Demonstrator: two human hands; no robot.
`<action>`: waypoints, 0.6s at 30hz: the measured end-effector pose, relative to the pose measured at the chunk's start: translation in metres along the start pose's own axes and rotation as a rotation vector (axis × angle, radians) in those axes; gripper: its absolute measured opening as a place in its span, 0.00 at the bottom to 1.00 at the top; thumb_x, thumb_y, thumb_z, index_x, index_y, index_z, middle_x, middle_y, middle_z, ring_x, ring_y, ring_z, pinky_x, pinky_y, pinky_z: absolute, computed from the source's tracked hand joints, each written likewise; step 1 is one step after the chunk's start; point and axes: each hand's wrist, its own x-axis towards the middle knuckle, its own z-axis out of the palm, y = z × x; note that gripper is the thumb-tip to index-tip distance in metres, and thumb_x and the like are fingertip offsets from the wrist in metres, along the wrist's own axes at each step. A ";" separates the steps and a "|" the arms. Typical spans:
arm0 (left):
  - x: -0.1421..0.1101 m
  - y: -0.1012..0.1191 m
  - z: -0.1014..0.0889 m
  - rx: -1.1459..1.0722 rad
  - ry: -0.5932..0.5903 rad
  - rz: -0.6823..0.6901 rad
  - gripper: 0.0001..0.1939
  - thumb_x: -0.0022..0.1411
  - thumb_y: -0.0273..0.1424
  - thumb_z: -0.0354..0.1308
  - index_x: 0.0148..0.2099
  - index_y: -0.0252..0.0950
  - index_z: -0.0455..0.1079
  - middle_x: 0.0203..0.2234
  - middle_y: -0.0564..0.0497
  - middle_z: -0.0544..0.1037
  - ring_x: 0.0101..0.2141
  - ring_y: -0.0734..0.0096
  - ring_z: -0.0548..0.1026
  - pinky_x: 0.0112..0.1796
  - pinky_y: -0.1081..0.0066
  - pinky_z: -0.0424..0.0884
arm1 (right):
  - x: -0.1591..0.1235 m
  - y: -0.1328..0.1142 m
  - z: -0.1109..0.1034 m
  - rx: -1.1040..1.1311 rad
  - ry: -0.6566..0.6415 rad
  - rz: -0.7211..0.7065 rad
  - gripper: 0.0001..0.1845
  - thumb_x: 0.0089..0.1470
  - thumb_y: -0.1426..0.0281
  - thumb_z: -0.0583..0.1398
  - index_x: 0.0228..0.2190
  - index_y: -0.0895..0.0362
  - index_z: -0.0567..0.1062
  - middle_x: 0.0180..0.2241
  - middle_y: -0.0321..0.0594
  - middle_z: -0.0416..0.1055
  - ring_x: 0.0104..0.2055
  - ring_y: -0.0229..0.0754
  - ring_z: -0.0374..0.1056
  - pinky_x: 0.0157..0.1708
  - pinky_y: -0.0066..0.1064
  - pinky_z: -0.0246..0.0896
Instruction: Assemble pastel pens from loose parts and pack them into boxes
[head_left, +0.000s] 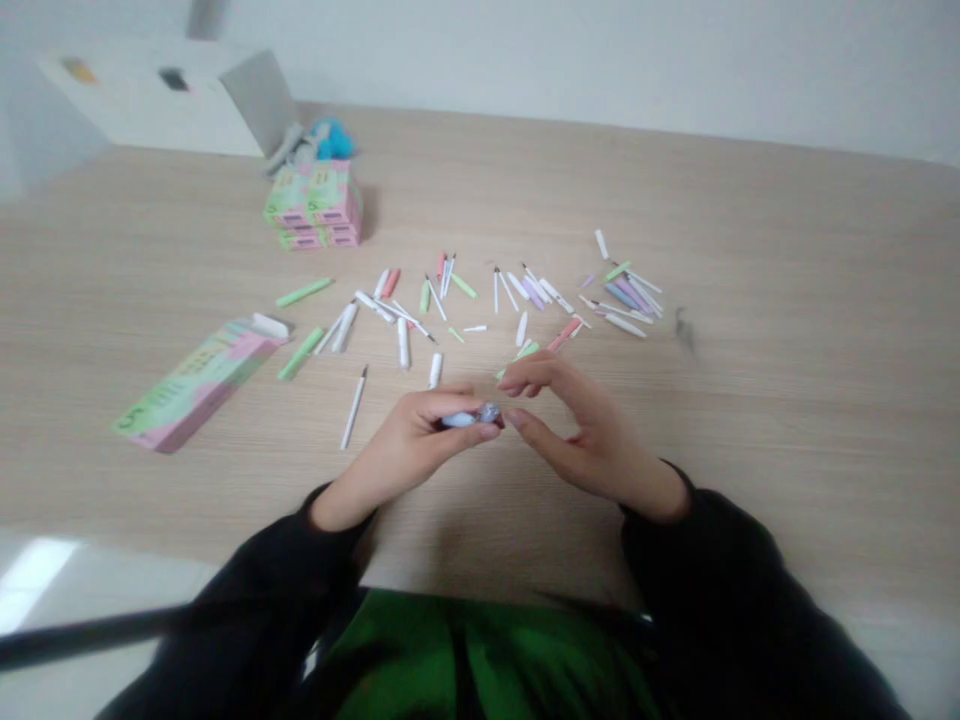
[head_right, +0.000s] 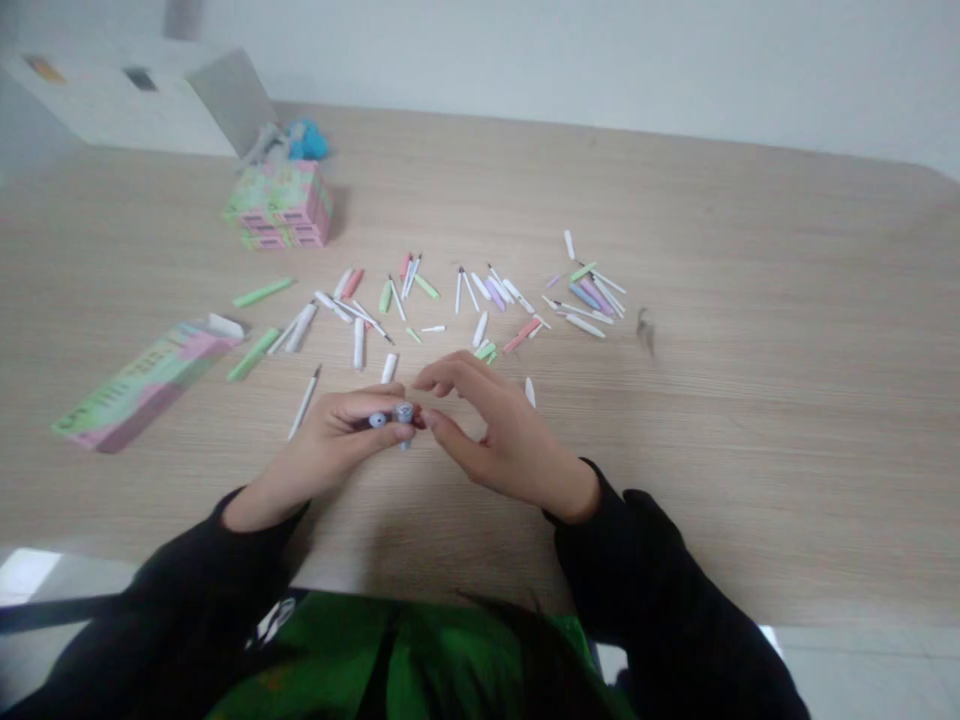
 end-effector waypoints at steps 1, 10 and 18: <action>0.000 -0.001 0.000 0.003 -0.001 0.021 0.09 0.61 0.35 0.66 0.32 0.34 0.80 0.26 0.51 0.74 0.29 0.71 0.70 0.31 0.72 0.64 | 0.000 -0.004 0.004 -0.006 -0.007 -0.048 0.12 0.62 0.76 0.60 0.46 0.54 0.71 0.43 0.42 0.74 0.46 0.42 0.71 0.46 0.36 0.69; -0.003 0.001 -0.003 0.061 -0.019 0.054 0.08 0.63 0.33 0.65 0.34 0.34 0.81 0.27 0.51 0.74 0.30 0.71 0.70 0.32 0.72 0.64 | -0.004 -0.008 0.009 -0.072 -0.013 -0.102 0.11 0.63 0.78 0.58 0.45 0.54 0.69 0.43 0.43 0.75 0.47 0.43 0.72 0.48 0.37 0.69; -0.005 0.003 -0.003 0.079 -0.057 -0.001 0.08 0.63 0.33 0.65 0.34 0.34 0.81 0.25 0.53 0.75 0.27 0.74 0.69 0.29 0.75 0.64 | -0.006 -0.001 0.012 -0.033 0.021 -0.109 0.08 0.62 0.79 0.60 0.40 0.54 0.73 0.39 0.41 0.77 0.43 0.41 0.73 0.44 0.33 0.69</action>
